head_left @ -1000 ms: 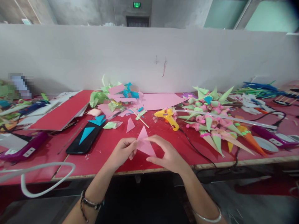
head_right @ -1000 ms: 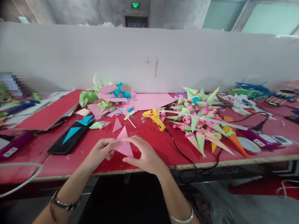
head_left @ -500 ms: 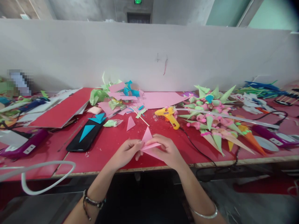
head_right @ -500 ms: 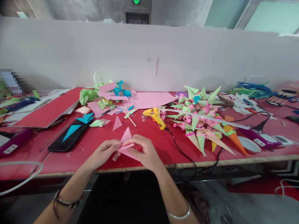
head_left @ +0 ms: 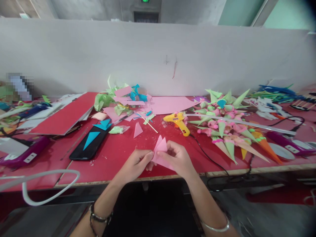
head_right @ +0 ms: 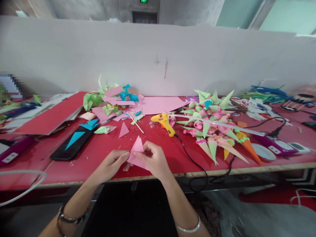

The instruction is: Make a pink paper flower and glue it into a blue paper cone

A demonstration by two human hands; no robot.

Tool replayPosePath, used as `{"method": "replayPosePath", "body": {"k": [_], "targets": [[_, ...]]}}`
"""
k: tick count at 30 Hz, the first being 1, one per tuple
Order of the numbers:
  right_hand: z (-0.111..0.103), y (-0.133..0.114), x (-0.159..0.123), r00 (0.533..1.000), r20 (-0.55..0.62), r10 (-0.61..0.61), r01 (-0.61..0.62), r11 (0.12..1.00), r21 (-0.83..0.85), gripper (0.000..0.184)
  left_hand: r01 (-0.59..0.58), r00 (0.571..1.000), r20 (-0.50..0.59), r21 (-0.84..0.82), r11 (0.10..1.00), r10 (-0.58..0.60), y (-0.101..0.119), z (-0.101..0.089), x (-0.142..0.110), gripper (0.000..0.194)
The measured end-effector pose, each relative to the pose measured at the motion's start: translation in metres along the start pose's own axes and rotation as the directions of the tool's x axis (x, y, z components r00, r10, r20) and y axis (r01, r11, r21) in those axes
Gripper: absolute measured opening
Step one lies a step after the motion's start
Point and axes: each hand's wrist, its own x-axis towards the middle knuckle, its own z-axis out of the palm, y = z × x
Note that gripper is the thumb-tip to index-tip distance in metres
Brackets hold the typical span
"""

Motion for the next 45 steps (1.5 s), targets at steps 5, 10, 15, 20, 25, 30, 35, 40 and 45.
{"method": "replayPosePath", "body": {"k": [5, 10, 15, 20, 25, 30, 35, 40, 45], "targets": [[0.001, 0.0, 0.0, 0.994, -0.082, -0.069, 0.056, 0.987, -0.151, 0.026, 0.01, 1.0, -0.028, 0.109, 0.994, -0.007, 0.001, 0.002, 0.001, 0.036], [0.001, -0.001, 0.0, 0.989, -0.108, -0.1, 0.081, 0.982, -0.172, 0.026, 0.028, 0.998, -0.049, 0.086, 0.996, -0.024, 0.001, 0.003, 0.002, 0.039], [0.0, 0.0, 0.001, 0.99, -0.101, -0.095, 0.08, 0.986, -0.145, 0.018, 0.071, 0.995, -0.064, -0.019, 0.997, -0.072, -0.001, 0.004, 0.003, 0.039], [-0.002, 0.003, 0.0, 0.996, -0.036, -0.084, 0.08, 0.993, -0.088, 0.013, 0.06, 0.995, -0.08, -0.013, 0.998, -0.061, -0.002, 0.003, 0.003, 0.038], [-0.001, 0.002, -0.003, 0.996, 0.064, -0.062, 0.067, 0.994, -0.088, 0.013, 0.078, 0.992, -0.102, -0.006, 0.997, -0.079, 0.0, 0.003, 0.005, 0.032], [-0.007, 0.0, -0.003, 0.977, 0.097, -0.191, 0.208, 0.954, -0.216, 0.015, 0.139, 0.982, -0.118, -0.084, 0.987, -0.149, -0.001, 0.004, 0.004, 0.035], [-0.017, -0.003, -0.001, 0.9, 0.273, -0.341, 0.412, 0.869, -0.273, 0.031, 0.177, 0.977, -0.091, -0.161, 0.971, -0.193, -0.002, -0.001, 0.004, 0.035], [-0.017, -0.001, -0.003, 0.894, 0.252, -0.371, 0.432, 0.863, -0.262, 0.021, 0.141, 0.99, 0.01, -0.209, 0.968, -0.142, -0.001, -0.001, 0.004, 0.037], [-0.014, 0.002, -0.004, 0.901, 0.165, -0.401, 0.433, 0.856, -0.282, 0.01, 0.111, 0.993, 0.059, -0.257, 0.96, -0.099, 0.0, 0.003, 0.003, 0.037]]}}
